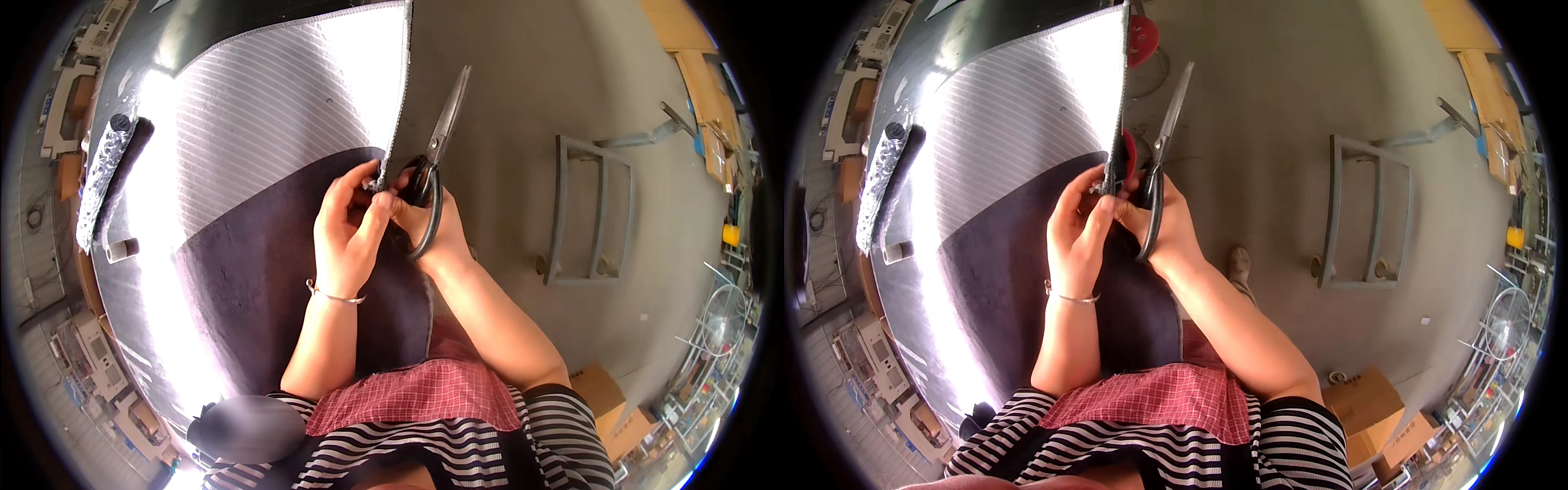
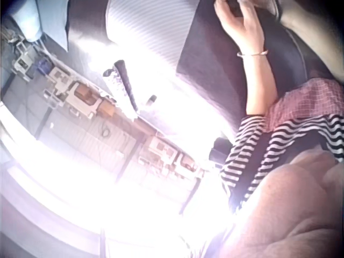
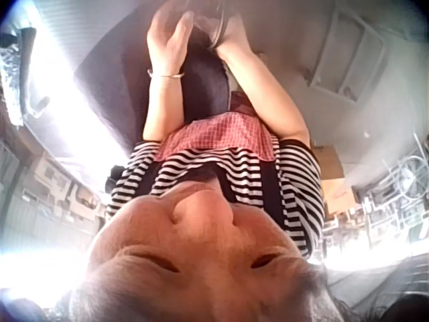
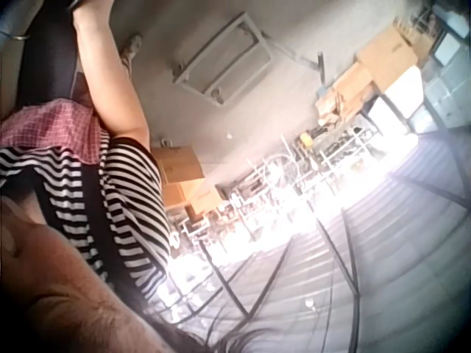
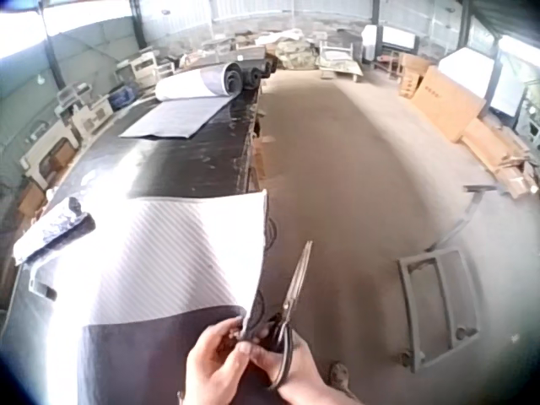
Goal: The person cuts a large piece of material using shears, rolls the material into a cylinder, and secures it while standing at a work table.
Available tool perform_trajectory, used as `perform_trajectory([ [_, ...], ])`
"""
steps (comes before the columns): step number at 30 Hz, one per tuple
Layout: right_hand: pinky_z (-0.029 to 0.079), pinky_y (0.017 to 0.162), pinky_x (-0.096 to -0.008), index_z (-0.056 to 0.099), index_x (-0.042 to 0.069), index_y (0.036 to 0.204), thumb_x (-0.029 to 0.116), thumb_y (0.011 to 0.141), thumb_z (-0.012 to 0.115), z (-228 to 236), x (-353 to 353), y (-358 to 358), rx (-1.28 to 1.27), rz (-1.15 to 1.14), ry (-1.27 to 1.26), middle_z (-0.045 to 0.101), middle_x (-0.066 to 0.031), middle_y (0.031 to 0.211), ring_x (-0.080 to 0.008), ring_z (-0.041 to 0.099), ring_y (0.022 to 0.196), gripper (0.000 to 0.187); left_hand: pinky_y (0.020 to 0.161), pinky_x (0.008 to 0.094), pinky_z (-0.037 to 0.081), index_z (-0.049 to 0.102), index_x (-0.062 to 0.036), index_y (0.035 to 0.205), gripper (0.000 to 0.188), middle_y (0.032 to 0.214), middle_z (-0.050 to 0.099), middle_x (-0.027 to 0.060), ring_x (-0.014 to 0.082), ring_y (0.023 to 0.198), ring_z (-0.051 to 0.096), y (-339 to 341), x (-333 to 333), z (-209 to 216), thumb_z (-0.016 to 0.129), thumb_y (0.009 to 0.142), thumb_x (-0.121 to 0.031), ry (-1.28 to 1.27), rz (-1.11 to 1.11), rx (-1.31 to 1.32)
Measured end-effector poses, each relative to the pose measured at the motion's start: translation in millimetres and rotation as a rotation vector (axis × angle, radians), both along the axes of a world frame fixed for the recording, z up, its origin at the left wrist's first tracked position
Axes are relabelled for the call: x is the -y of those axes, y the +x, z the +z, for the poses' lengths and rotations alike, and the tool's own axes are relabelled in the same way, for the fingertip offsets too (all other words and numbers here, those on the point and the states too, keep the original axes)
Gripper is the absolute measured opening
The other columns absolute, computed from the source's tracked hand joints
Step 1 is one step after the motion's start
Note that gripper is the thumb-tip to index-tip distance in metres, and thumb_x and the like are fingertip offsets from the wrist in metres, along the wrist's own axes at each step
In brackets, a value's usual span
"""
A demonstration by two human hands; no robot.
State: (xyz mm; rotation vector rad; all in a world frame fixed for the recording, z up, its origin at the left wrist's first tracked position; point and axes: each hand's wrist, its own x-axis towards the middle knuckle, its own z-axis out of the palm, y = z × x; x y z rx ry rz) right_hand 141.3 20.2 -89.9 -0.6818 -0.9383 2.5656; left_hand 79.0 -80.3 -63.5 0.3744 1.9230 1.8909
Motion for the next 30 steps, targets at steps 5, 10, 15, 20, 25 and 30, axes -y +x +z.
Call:
perform_trajectory([
  [5, 0.050, 0.076, -0.0264, 0.055, 0.005, 0.100, 0.017, 0.086, 0.082, 2.9, 0.6, -3.3, 0.156, 0.021, 0.328, 0.059, 0.0000, 0.092, -0.0095, 0.057, 0.086, 0.034, 0.079, 0.0289, 0.054, 0.071, -0.0020, 0.113, 0.028, 0.093, 0.068, 0.0081, 0.0178, 0.086, 0.067, -21.6, -13.6, 9.9, 0.070, 0.086, -0.001, -0.276, 0.012, -0.292],
  [10, 0.045, 0.060, -0.0264, 0.056, 0.004, 0.089, 0.019, 0.081, 0.081, -2.9, -6.5, -0.2, 0.380, 0.081, 0.575, 0.058, -0.0011, 0.078, -0.0083, 0.053, 0.069, 0.031, 0.079, 0.0289, 0.054, 0.073, -0.0001, 0.109, 0.024, 0.095, 0.072, 0.0107, 0.0194, 0.086, 0.069, -23.8, -13.1, -2.2, 0.068, 0.085, 0.002, -0.161, -0.012, -0.267],
  [15, 0.045, 0.061, -0.0269, 0.057, 0.003, 0.093, 0.022, 0.080, 0.080, 0.0, -10.1, 11.7, 0.434, 0.091, 0.608, 0.057, -0.0012, 0.076, -0.0097, 0.052, 0.067, 0.032, 0.077, 0.0275, 0.053, 0.072, 0.0003, 0.111, 0.025, 0.095, 0.071, 0.0098, 0.0175, 0.084, 0.068, -24.1, -12.0, -11.3, 0.069, 0.086, 0.003, -0.103, -0.020, -0.274],
  [20, 0.046, 0.064, -0.0269, 0.057, 0.002, 0.099, 0.032, 0.089, 0.076, 4.4, -13.8, 27.0, 0.433, 0.176, 0.752, 0.057, -0.0005, 0.075, -0.0093, 0.052, 0.069, 0.037, 0.070, 0.0266, 0.052, 0.070, 0.0007, 0.114, 0.028, 0.091, 0.069, 0.0079, 0.0142, 0.078, 0.065, -23.3, -9.1, -13.8, 0.069, 0.086, 0.004, -0.070, -0.021, -0.202],
  [25, 0.048, 0.066, -0.0282, 0.056, -0.002, 0.102, 0.044, 0.089, 0.076, 7.7, -9.4, 30.8, 0.416, 0.167, 0.813, 0.058, -0.0028, 0.076, -0.0113, 0.055, 0.072, 0.052, 0.065, 0.0252, 0.052, 0.071, -0.0017, 0.115, 0.031, 0.089, 0.068, 0.0071, 0.0121, 0.075, 0.063, -21.9, -13.7, -15.9, 0.072, 0.084, 0.004, -0.070, 0.000, -0.272],
  [30, 0.050, 0.069, -0.0302, 0.056, -0.005, 0.102, 0.050, 0.087, 0.076, 10.4, -3.0, 37.2, 0.452, 0.195, 0.807, 0.059, -0.0059, 0.079, -0.0144, 0.058, 0.075, 0.060, 0.063, 0.0251, 0.054, 0.073, -0.0039, 0.115, 0.033, 0.091, 0.069, 0.0073, 0.0129, 0.072, 0.065, -16.7, -19.7, -15.8, 0.074, 0.083, 0.003, -0.184, 0.017, -0.433],
])
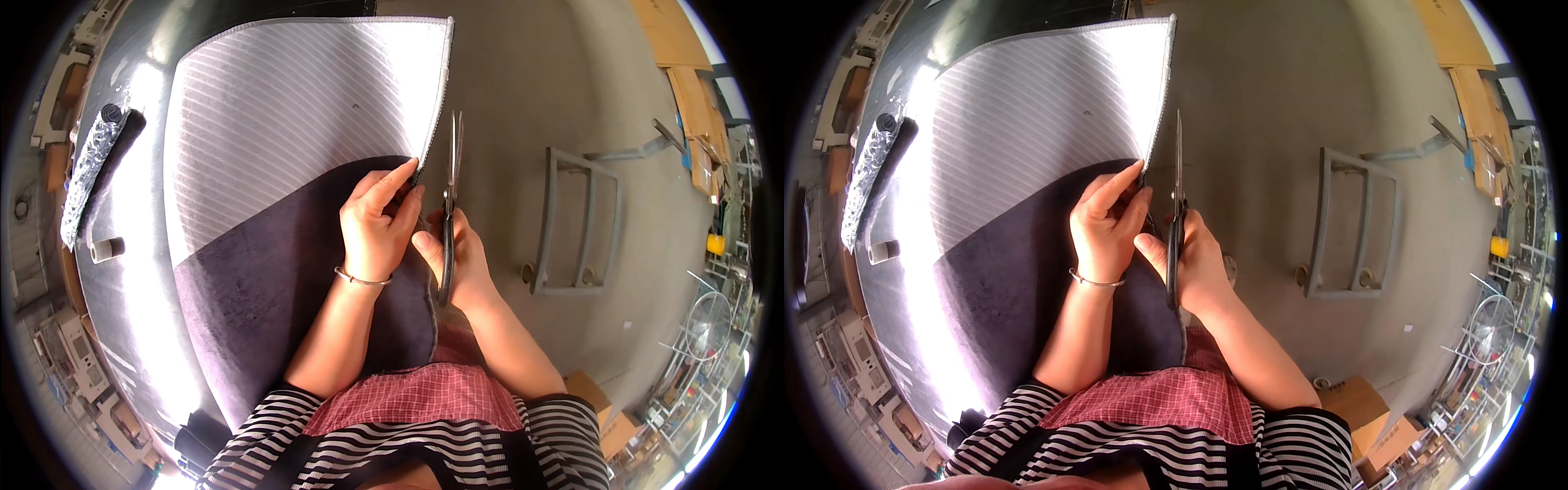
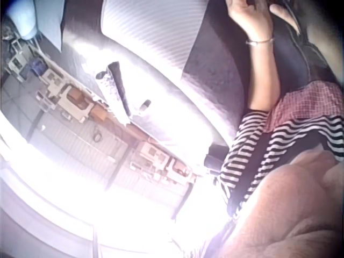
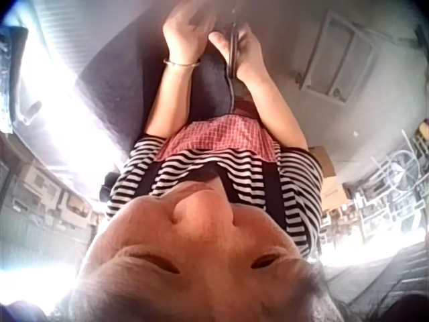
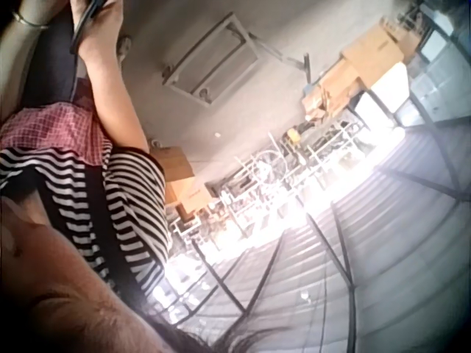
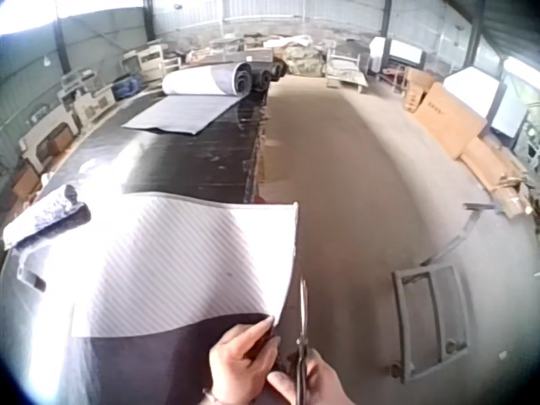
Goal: The person cuts a large piece of material using shears, rolls the material into a cylinder, and secures it while standing at a work table.
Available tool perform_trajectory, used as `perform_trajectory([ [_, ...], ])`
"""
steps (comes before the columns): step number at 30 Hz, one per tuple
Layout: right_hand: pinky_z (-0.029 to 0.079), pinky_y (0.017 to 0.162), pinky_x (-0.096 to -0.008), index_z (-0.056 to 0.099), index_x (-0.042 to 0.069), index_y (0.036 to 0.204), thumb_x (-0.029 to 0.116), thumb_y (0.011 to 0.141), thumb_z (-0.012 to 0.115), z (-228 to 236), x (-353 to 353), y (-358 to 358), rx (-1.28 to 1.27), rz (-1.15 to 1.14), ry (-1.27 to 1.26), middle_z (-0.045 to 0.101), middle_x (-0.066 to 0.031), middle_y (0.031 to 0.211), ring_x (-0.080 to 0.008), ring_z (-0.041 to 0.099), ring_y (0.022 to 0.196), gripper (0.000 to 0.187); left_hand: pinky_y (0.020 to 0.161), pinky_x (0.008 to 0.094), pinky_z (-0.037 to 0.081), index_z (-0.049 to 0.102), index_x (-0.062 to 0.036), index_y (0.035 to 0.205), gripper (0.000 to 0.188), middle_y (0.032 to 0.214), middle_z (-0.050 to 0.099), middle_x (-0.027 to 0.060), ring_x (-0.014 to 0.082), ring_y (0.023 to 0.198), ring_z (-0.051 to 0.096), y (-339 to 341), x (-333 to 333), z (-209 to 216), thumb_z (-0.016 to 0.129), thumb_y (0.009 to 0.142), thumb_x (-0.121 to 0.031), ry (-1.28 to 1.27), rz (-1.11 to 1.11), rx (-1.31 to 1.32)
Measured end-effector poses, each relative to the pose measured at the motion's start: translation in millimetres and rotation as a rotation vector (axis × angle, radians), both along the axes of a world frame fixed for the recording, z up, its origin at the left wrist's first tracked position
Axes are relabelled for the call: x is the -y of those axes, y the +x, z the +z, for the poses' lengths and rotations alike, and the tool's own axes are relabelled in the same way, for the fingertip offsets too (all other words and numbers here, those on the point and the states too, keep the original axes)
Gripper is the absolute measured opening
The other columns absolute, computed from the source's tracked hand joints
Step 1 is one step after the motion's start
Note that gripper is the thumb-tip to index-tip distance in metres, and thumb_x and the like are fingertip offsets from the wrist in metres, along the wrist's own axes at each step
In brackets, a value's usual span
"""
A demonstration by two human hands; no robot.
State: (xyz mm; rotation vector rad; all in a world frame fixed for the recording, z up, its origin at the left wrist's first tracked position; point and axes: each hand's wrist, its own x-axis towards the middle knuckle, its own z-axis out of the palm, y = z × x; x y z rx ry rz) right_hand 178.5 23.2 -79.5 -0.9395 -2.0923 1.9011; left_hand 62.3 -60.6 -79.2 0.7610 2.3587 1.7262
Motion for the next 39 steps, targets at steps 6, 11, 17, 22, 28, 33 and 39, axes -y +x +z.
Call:
perform_trajectory([
  [6, 0.047, 0.062, -0.0286, 0.057, -0.004, 0.109, 0.033, 0.087, 0.079, -3.8, -9.4, 11.9, 0.107, -0.036, 0.000, 0.058, -0.0023, 0.073, -0.0112, 0.057, 0.067, 0.049, 0.064, 0.0246, 0.055, 0.073, -0.0048, 0.114, 0.032, 0.093, 0.070, 0.0071, 0.0129, 0.071, 0.066, 2.9, -1.6, -2.2, 0.074, 0.083, 0.003, -0.007, -0.020, -0.050],
  [11, 0.044, 0.058, -0.0252, 0.057, -0.001, 0.104, 0.018, 0.089, 0.076, -8.6, -13.3, 12.1, 0.071, -0.124, -0.047, 0.056, 0.0007, 0.070, -0.0067, 0.054, 0.063, 0.031, 0.062, 0.0241, 0.054, 0.073, -0.0056, 0.114, 0.034, 0.088, 0.067, 0.0056, 0.0114, 0.069, 0.064, 2.3, -2.6, -3.1, 0.074, 0.082, 0.004, 0.039, -0.022, -0.018],
  [17, 0.043, 0.055, -0.0228, 0.055, 0.002, 0.097, 0.007, 0.094, 0.069, -7.3, -8.5, -2.2, -0.136, -0.205, -0.238, 0.056, 0.0014, 0.072, -0.0053, 0.053, 0.062, 0.015, 0.060, 0.0241, 0.053, 0.072, -0.0065, 0.114, 0.035, 0.084, 0.065, 0.0047, 0.0111, 0.068, 0.063, 1.7, -1.6, -0.6, 0.075, 0.081, 0.004, 0.023, -0.029, 0.012],
  [22, 0.043, 0.055, -0.0219, 0.054, 0.003, 0.100, 0.004, 0.094, 0.068, -6.4, -12.3, -11.1, -0.262, -0.236, -0.393, 0.058, -0.0001, 0.076, -0.0048, 0.053, 0.063, 0.016, 0.060, 0.0244, 0.053, 0.071, -0.0064, 0.115, 0.035, 0.082, 0.063, 0.0047, 0.0113, 0.067, 0.062, 1.0, -1.5, 0.1, 0.074, 0.082, 0.002, 0.031, -0.032, 0.051],
  [28, 0.047, 0.059, -0.0207, 0.054, 0.005, 0.102, 0.006, 0.094, 0.070, -4.7, -24.0, -20.7, -0.232, -0.250, -0.302, 0.063, -0.0018, 0.088, -0.0045, 0.055, 0.067, 0.018, 0.061, 0.0257, 0.052, 0.068, -0.0065, 0.123, 0.043, 0.081, 0.059, 0.0050, 0.0124, 0.066, 0.059, 0.3, 1.6, 3.9, 0.072, 0.081, 0.003, -0.011, -0.050, 0.051],
  [33, 0.053, 0.066, -0.0221, 0.054, 0.005, 0.102, 0.007, 0.094, 0.070, 12.1, -35.4, -39.7, -0.288, -0.263, -0.230, 0.067, -0.0042, 0.094, -0.0065, 0.061, 0.077, 0.018, 0.059, 0.0240, 0.046, 0.067, -0.0050, 0.126, 0.045, 0.080, 0.056, 0.0036, 0.0092, 0.065, 0.054, -0.2, 3.7, 5.4, 0.067, 0.082, 0.005, 0.008, -0.071, 0.033],
  [39, 0.052, 0.065, -0.0227, 0.052, 0.005, 0.100, 0.009, 0.090, 0.076, 30.8, -41.5, -67.9, -0.436, -0.282, -0.325, 0.065, -0.0039, 0.088, -0.0065, 0.061, 0.075, 0.026, 0.061, 0.0250, 0.048, 0.065, -0.0037, 0.128, 0.046, 0.082, 0.056, 0.0040, 0.0098, 0.069, 0.055, -1.2, 6.7, 7.2, 0.067, 0.083, 0.004, 0.012, -0.113, 0.043],
])
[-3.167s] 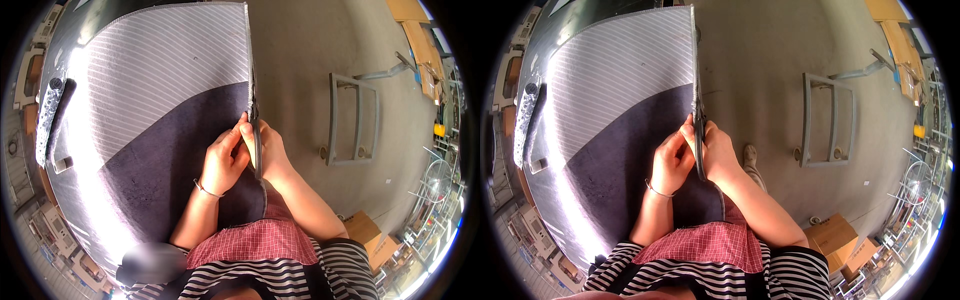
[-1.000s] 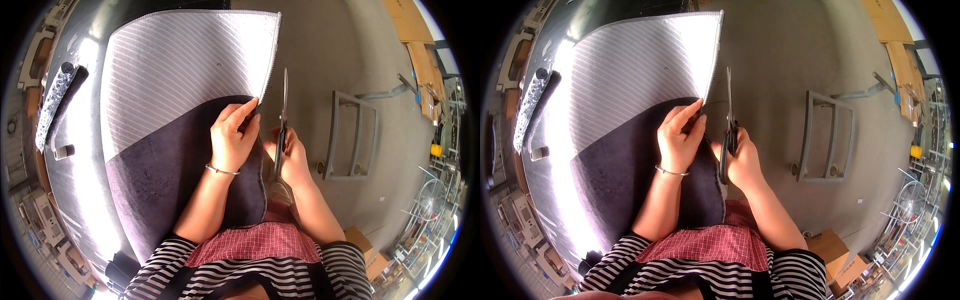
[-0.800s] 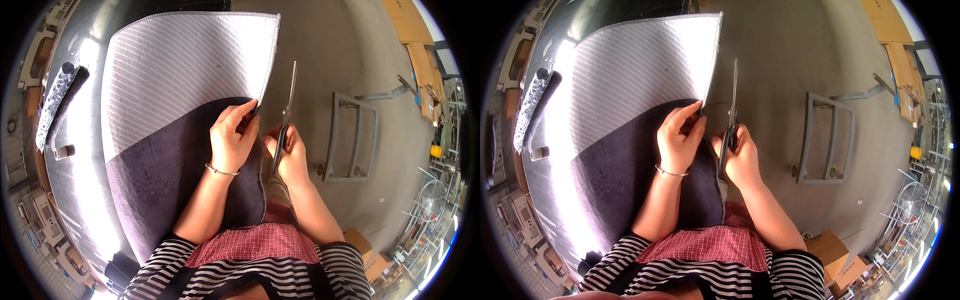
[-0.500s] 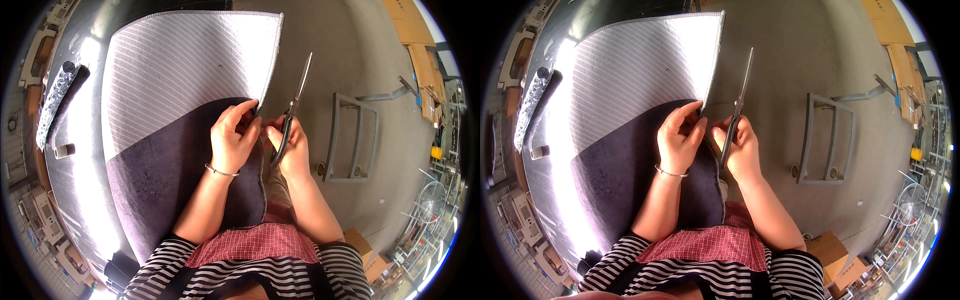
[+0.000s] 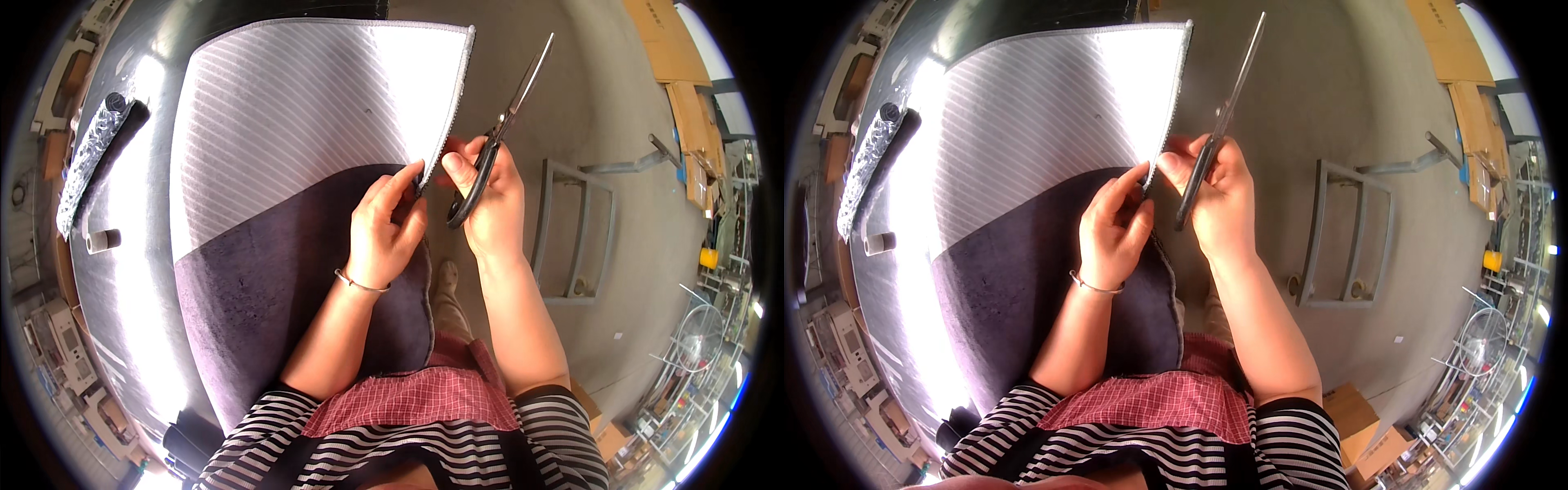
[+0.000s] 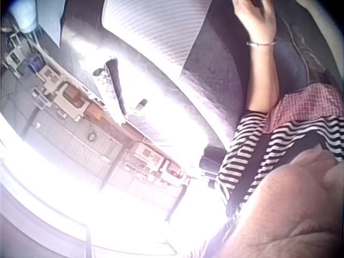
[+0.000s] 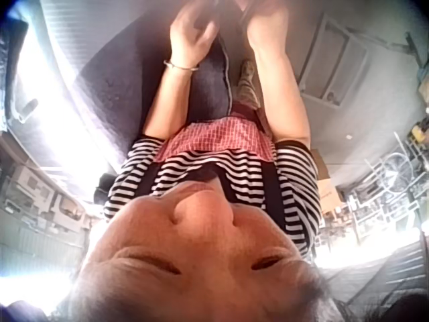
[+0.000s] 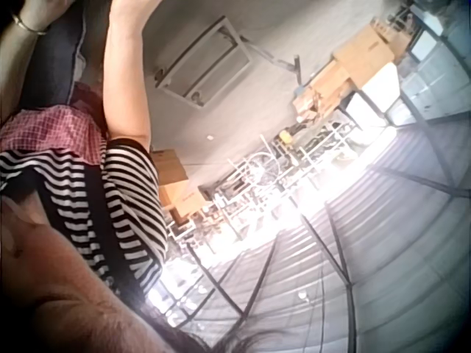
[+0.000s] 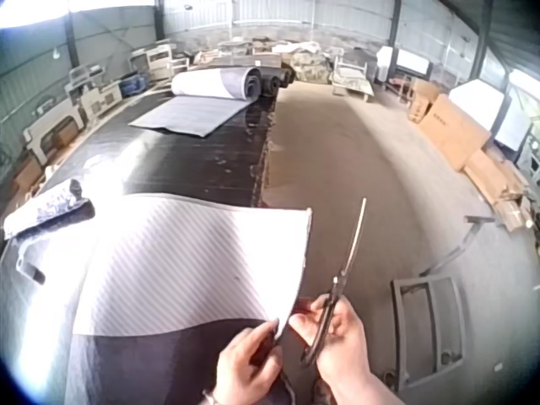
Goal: The person cuts a large piece of material using shears, rolls the material into a cylinder, and secures it while standing at a work table.
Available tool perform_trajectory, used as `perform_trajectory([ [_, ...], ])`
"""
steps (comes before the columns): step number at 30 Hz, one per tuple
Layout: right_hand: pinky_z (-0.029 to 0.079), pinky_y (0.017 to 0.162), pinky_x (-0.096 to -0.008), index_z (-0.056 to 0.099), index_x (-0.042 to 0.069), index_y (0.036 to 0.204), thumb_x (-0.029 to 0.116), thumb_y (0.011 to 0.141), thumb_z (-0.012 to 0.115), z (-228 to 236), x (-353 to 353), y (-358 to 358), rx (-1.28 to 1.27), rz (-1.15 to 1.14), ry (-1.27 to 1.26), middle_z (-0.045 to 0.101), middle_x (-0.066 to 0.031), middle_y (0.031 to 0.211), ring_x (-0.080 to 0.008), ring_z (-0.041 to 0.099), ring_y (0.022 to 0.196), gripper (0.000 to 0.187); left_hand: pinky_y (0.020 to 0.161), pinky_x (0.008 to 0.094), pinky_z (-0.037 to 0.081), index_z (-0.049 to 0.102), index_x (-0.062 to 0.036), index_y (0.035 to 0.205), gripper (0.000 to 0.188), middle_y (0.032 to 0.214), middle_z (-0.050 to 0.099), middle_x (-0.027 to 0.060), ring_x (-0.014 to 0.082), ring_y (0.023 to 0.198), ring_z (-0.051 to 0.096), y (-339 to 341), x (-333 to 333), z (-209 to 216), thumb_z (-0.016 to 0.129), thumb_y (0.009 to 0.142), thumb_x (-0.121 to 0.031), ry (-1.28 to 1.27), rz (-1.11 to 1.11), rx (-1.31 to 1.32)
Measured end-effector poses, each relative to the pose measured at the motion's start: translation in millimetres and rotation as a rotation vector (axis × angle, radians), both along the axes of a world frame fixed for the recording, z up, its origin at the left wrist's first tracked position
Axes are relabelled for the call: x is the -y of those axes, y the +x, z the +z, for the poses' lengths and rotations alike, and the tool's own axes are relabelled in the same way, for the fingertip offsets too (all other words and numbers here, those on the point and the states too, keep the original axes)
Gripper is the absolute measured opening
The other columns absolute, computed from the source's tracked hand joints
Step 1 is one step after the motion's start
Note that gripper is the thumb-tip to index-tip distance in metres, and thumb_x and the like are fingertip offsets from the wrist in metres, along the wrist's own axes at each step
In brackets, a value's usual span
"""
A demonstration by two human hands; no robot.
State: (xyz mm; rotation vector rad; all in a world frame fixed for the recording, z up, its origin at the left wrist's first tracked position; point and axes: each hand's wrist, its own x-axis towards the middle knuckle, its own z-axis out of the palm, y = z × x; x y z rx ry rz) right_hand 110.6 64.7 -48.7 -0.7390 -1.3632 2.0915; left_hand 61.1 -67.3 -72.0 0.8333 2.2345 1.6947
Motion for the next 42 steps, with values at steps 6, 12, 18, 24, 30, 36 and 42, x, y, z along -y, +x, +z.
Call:
perform_trajectory([
  [6, 0.040, 0.054, -0.0213, 0.052, 0.006, 0.094, 0.005, 0.087, 0.077, -7.2, -0.6, -10.4, 0.097, -0.027, 0.274, 0.051, 0.0048, 0.072, -0.0036, 0.048, 0.060, 0.026, 0.077, 0.0282, 0.055, 0.062, -0.0001, 0.129, 0.042, 0.102, 0.062, 0.0101, 0.0158, 0.085, 0.062, -2.5, 3.5, 8.2, 0.067, 0.088, 0.001, 0.087, -0.085, 0.052],
  [12, 0.050, 0.074, -0.0253, 0.062, 0.001, 0.097, 0.009, 0.083, 0.081, 3.1, 3.1, 5.7, 0.172, 0.135, 0.434, 0.065, -0.0028, 0.085, -0.0077, 0.057, 0.077, 0.025, 0.112, 0.0453, 0.039, 0.050, -0.0042, 0.143, 0.074, 0.147, 0.046, 0.0193, 0.0367, 0.138, 0.043, -28.8, 15.4, 84.5, 0.074, 0.073, 0.004, -0.196, 0.100, -0.601],
  [18, 0.050, 0.078, -0.0267, 0.063, 0.002, 0.098, 0.007, 0.083, 0.079, 19.1, -5.4, 16.1, 0.200, 0.291, 0.424, 0.068, -0.0037, 0.087, -0.0090, 0.059, 0.081, 0.022, 0.121, 0.0558, 0.023, 0.035, -0.0169, 0.155, 0.108, 0.139, 0.058, 0.0083, 0.0256, 0.144, 0.040, -66.5, 0.5, 142.7, 0.085, 0.060, -0.001, -0.471, -0.187, -0.721],
  [24, 0.050, 0.078, -0.0260, 0.062, 0.002, 0.101, 0.004, 0.084, 0.076, 32.3, -4.9, 18.9, 0.121, 0.408, 0.288, 0.069, -0.0037, 0.088, -0.0087, 0.060, 0.081, 0.022, 0.102, 0.0394, 0.047, 0.068, -0.0104, 0.118, 0.058, 0.097, 0.065, 0.0090, 0.0301, 0.094, 0.065, -95.3, 6.6, 166.9, 0.086, 0.063, -0.020, -0.603, -0.535, -0.768],
  [30, 0.050, 0.073, -0.0247, 0.061, 0.001, 0.102, 0.012, 0.082, 0.083, 36.1, -9.4, 26.7, 0.134, 0.410, 0.370, 0.066, -0.0034, 0.084, -0.0077, 0.060, 0.079, 0.032, 0.085, 0.0411, 0.050, 0.075, -0.0066, 0.087, 0.015, 0.081, 0.072, 0.0068, 0.0268, 0.089, 0.066, -93.5, 21.1, 133.5, 0.081, 0.076, -0.015, -0.463, -0.615, -0.692],
  [36, 0.049, 0.066, -0.0333, 0.054, 0.003, 0.094, 0.048, 0.064, 0.094, 15.0, -24.1, 72.1, 0.360, 0.320, 0.697, 0.055, -0.0052, 0.080, -0.0182, 0.056, 0.071, 0.067, 0.083, 0.0327, 0.050, 0.075, -0.0016, 0.091, 0.019, 0.087, 0.073, 0.0099, 0.0228, 0.089, 0.066, -104.6, 32.0, 121.1, 0.083, 0.079, -0.014, -0.450, -0.343, -0.329],
  [42, 0.051, 0.066, -0.0400, 0.055, -0.001, 0.091, 0.050, 0.062, 0.091, 7.3, -7.0, 94.6, 0.385, 0.282, 1.110, 0.060, -0.0142, 0.081, -0.0343, 0.063, 0.072, 0.069, 0.080, 0.0285, 0.051, 0.075, 0.0008, 0.094, 0.023, 0.087, 0.073, 0.0061, 0.0143, 0.084, 0.066, -111.6, 34.1, 110.5, 0.084, 0.080, -0.015, -0.422, -0.311, -0.098],
])
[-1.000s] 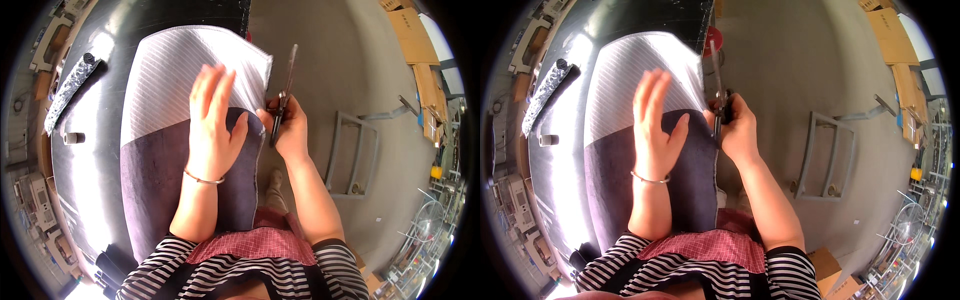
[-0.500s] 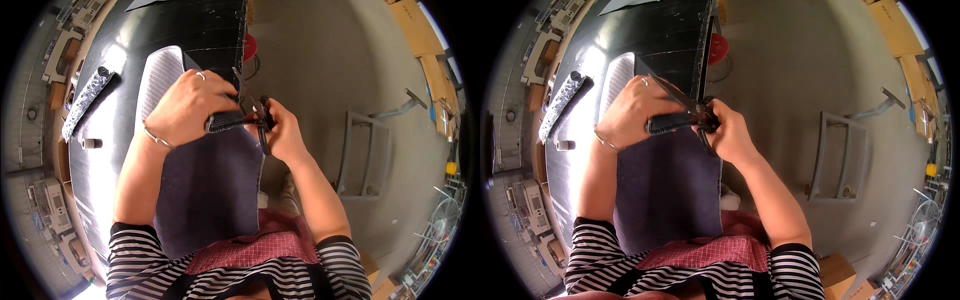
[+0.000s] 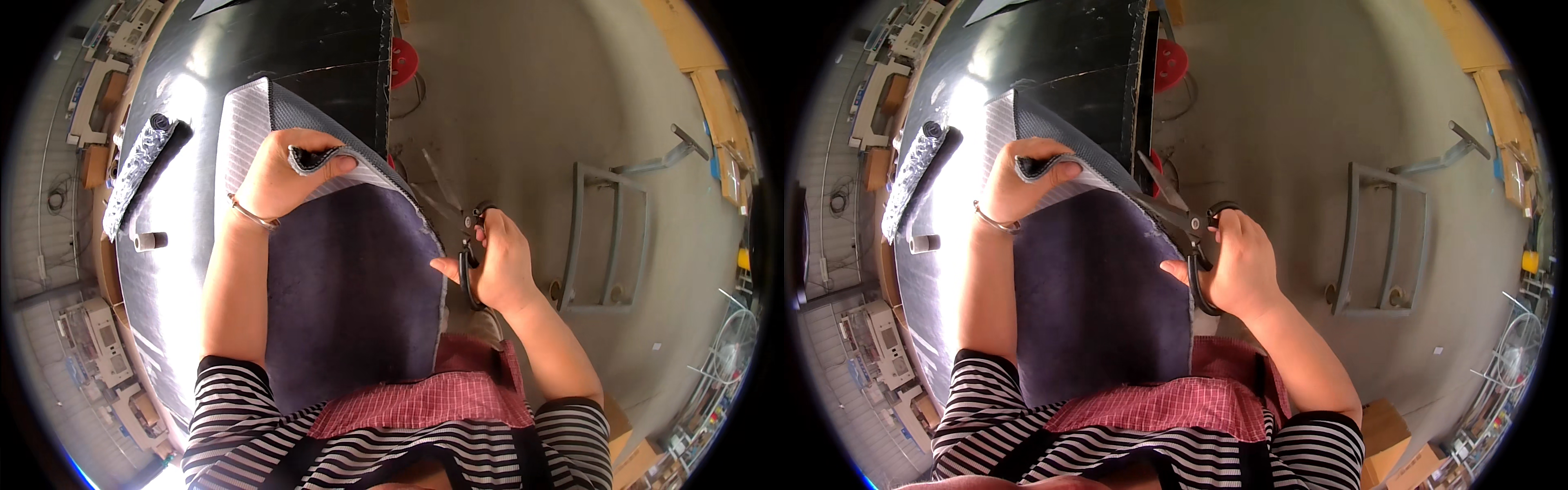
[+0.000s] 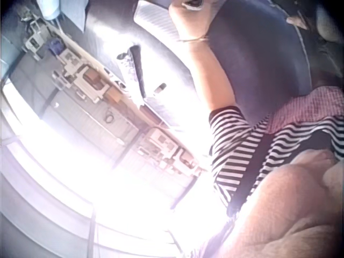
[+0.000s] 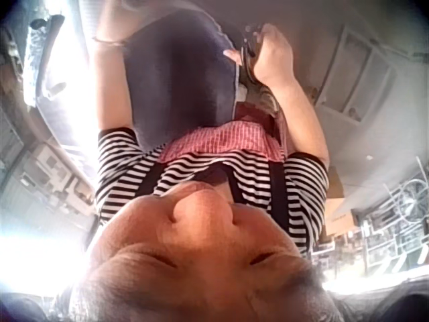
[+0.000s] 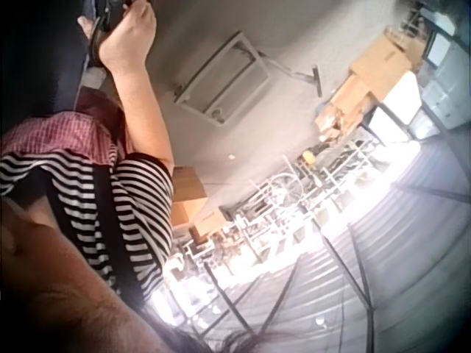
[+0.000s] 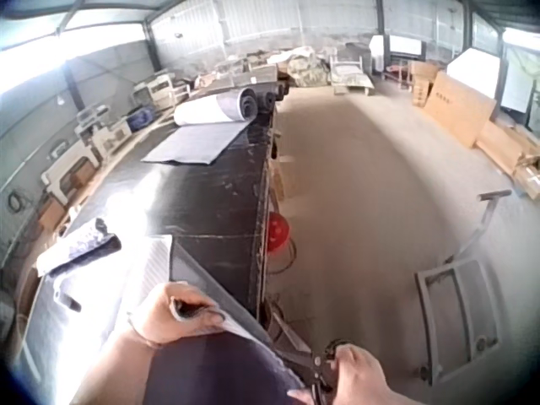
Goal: The person cuts a large piece of material using shears, rolls the material into a cylinder, and secures it while standing at a work table.
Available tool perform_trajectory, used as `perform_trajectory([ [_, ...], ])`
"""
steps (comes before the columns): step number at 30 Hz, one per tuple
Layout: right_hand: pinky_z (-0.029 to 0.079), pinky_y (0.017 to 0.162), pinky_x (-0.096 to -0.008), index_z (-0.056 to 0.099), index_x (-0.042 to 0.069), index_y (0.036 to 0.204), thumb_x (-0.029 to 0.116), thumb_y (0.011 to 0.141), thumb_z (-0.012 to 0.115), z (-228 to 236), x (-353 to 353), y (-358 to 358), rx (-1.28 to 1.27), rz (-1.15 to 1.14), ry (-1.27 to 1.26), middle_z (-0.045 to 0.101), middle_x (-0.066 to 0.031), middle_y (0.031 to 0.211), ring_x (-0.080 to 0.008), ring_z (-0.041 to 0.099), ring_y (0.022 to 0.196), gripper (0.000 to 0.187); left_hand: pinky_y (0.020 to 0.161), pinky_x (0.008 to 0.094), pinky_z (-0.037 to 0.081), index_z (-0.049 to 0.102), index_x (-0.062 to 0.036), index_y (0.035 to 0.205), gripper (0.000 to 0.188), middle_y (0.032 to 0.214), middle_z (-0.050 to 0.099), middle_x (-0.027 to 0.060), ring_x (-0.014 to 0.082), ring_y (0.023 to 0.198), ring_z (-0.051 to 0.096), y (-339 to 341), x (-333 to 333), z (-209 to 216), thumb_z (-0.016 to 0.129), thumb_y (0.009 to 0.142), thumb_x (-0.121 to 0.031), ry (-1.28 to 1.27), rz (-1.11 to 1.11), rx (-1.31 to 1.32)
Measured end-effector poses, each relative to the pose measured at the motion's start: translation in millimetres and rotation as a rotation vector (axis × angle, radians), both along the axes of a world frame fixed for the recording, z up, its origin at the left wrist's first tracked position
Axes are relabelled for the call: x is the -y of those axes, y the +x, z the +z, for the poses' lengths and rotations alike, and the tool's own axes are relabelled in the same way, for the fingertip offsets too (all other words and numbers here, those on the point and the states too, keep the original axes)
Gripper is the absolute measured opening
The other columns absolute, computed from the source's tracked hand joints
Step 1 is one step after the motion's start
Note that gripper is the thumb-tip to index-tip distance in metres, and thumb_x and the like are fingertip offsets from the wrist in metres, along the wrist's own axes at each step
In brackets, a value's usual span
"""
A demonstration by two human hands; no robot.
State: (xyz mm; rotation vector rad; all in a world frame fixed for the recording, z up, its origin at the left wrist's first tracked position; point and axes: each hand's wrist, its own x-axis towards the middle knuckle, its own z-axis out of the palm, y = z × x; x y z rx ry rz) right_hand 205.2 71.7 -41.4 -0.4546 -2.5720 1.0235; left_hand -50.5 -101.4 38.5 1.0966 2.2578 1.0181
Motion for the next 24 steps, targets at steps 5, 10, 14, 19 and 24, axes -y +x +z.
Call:
perform_trajectory([
  [5, 0.051, 0.066, -0.0408, 0.055, -0.004, 0.093, 0.050, 0.062, 0.091, -16.0, 6.7, -2.0, -0.061, -0.005, 0.136, 0.060, -0.0141, 0.081, -0.0333, 0.062, 0.071, 0.072, 0.078, 0.0256, 0.051, 0.075, 0.0026, 0.096, 0.024, 0.085, 0.073, 0.0031, 0.0094, 0.082, 0.064, -3.7, -1.2, -2.8, 0.083, 0.083, -0.015, -0.061, 0.054, 0.077],
  [10, 0.053, 0.068, -0.0411, 0.056, -0.004, 0.093, 0.049, 0.061, 0.091, -22.9, 11.9, -6.9, -0.039, -0.049, 0.150, 0.062, -0.0163, 0.081, -0.0346, 0.064, 0.074, 0.070, 0.076, 0.0242, 0.051, 0.075, 0.0029, 0.097, 0.024, 0.083, 0.073, 0.0025, 0.0083, 0.079, 0.064, -4.2, -9.5, -4.1, 0.082, 0.084, -0.016, -0.080, 0.069, 0.122],
  [14, 0.053, 0.069, -0.0416, 0.055, -0.005, 0.095, 0.047, 0.061, 0.091, -29.3, 14.3, -9.7, -0.039, -0.073, 0.151, 0.062, -0.0170, 0.083, -0.0350, 0.064, 0.075, 0.071, 0.075, 0.0238, 0.050, 0.075, 0.0034, 0.096, 0.025, 0.083, 0.073, 0.0022, 0.0079, 0.079, 0.064, -4.3, -15.5, -3.5, 0.081, 0.084, -0.018, -0.115, 0.071, 0.122],
  [19, 0.053, 0.071, -0.0417, 0.055, -0.005, 0.097, 0.047, 0.061, 0.091, -31.3, 17.7, -10.2, -0.025, -0.090, 0.179, 0.062, -0.0177, 0.085, -0.0356, 0.064, 0.077, 0.073, 0.074, 0.0238, 0.050, 0.076, 0.0041, 0.095, 0.026, 0.081, 0.072, 0.0023, 0.0075, 0.078, 0.063, -2.2, -19.2, -3.5, 0.081, 0.084, -0.019, -0.102, 0.120, 0.145],
  [24, 0.053, 0.071, -0.0426, 0.053, -0.006, 0.098, 0.046, 0.061, 0.092, -35.4, 19.2, -12.1, -0.007, -0.111, 0.179, 0.062, -0.0180, 0.086, -0.0363, 0.064, 0.078, 0.075, 0.073, 0.0237, 0.049, 0.075, 0.0039, 0.094, 0.026, 0.080, 0.072, 0.0019, 0.0071, 0.076, 0.062, -2.6, -22.3, -5.9, 0.081, 0.084, -0.019, -0.130, 0.127, 0.121],
])
